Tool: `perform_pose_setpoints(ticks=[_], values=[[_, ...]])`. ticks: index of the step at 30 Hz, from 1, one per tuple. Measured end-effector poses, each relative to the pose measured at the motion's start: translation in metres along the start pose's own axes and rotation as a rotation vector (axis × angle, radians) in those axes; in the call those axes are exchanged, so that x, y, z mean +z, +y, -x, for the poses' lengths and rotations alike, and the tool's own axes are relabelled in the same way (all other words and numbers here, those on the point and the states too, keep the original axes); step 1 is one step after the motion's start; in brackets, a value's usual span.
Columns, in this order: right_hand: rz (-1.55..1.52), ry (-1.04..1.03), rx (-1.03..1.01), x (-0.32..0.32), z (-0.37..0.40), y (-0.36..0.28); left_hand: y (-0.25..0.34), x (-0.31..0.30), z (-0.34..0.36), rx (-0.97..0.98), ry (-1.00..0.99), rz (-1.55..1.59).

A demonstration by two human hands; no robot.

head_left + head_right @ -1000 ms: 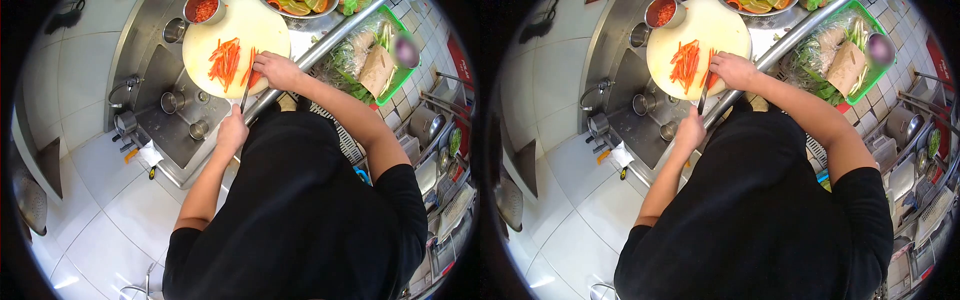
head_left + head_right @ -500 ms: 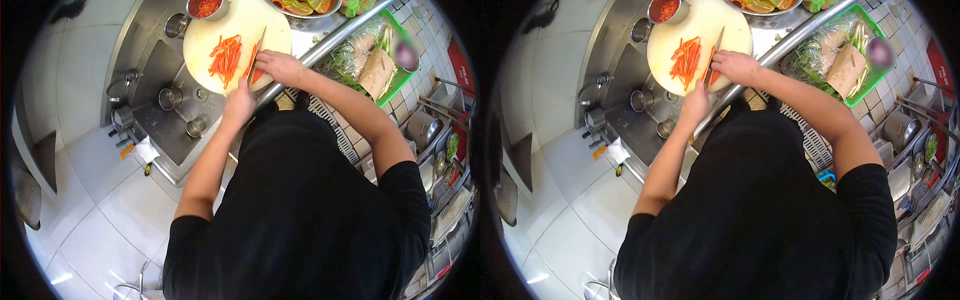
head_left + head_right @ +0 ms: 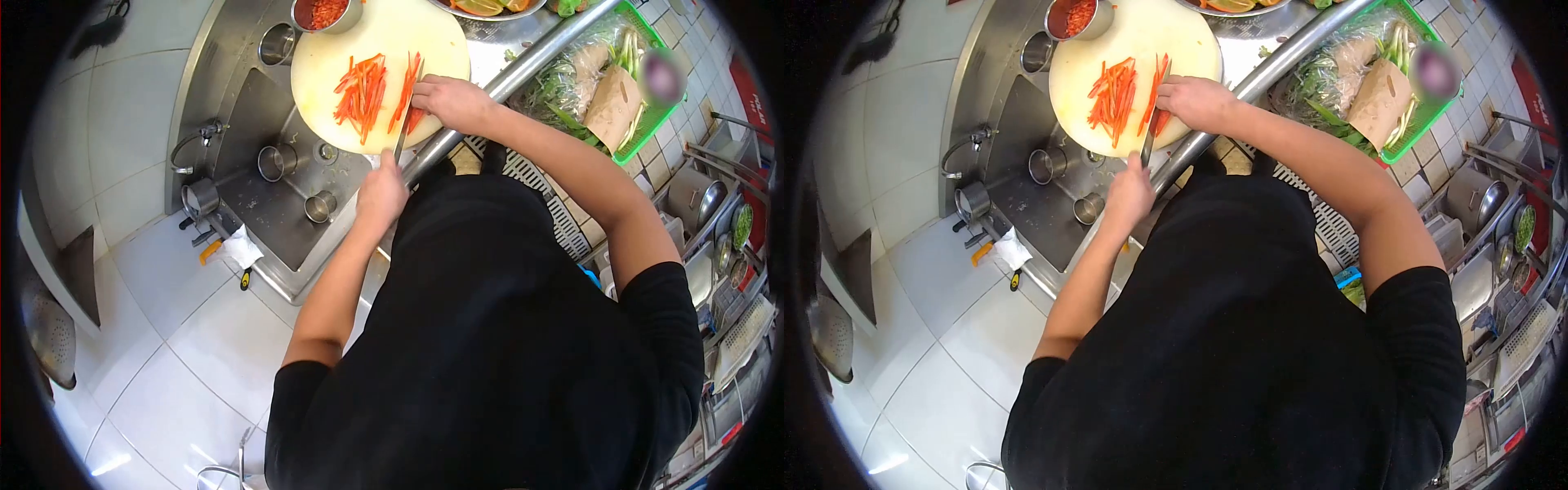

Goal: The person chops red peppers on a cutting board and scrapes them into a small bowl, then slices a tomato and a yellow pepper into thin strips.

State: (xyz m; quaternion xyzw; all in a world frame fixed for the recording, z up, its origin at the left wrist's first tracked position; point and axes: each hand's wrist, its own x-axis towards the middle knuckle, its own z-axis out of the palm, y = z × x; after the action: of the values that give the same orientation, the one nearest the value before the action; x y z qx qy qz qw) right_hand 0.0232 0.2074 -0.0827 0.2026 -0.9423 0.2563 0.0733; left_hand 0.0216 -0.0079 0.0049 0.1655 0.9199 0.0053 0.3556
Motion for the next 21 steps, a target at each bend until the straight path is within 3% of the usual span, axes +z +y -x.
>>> perform_pose_setpoints(ticks=[2, 6, 10, 15, 18, 21], values=[[0.037, 0.004, 0.005, -0.001, -0.001, 0.002, 0.009, 0.005, -0.036, 0.130, 0.140, 0.039], [0.064, -0.082, -0.004, -0.008, -0.004, 0.005, 0.012, -0.024, -0.032, 0.175, 0.078, -0.021], [0.068, -0.039, 0.016, -0.003, -0.003, 0.004, -0.002, -0.004, 0.001, 0.059, 0.029, 0.000], [0.047, -0.036, -0.030, -0.006, -0.005, 0.001, 0.015, -0.010, -0.051, 0.188, 0.131, 0.023], [0.071, -0.076, -0.018, -0.007, -0.010, 0.006, 0.011, -0.027, -0.010, 0.136, 0.046, 0.022], [0.069, -0.016, -0.025, -0.001, -0.007, 0.008, 0.008, 0.003, -0.013, 0.071, 0.046, 0.041]])
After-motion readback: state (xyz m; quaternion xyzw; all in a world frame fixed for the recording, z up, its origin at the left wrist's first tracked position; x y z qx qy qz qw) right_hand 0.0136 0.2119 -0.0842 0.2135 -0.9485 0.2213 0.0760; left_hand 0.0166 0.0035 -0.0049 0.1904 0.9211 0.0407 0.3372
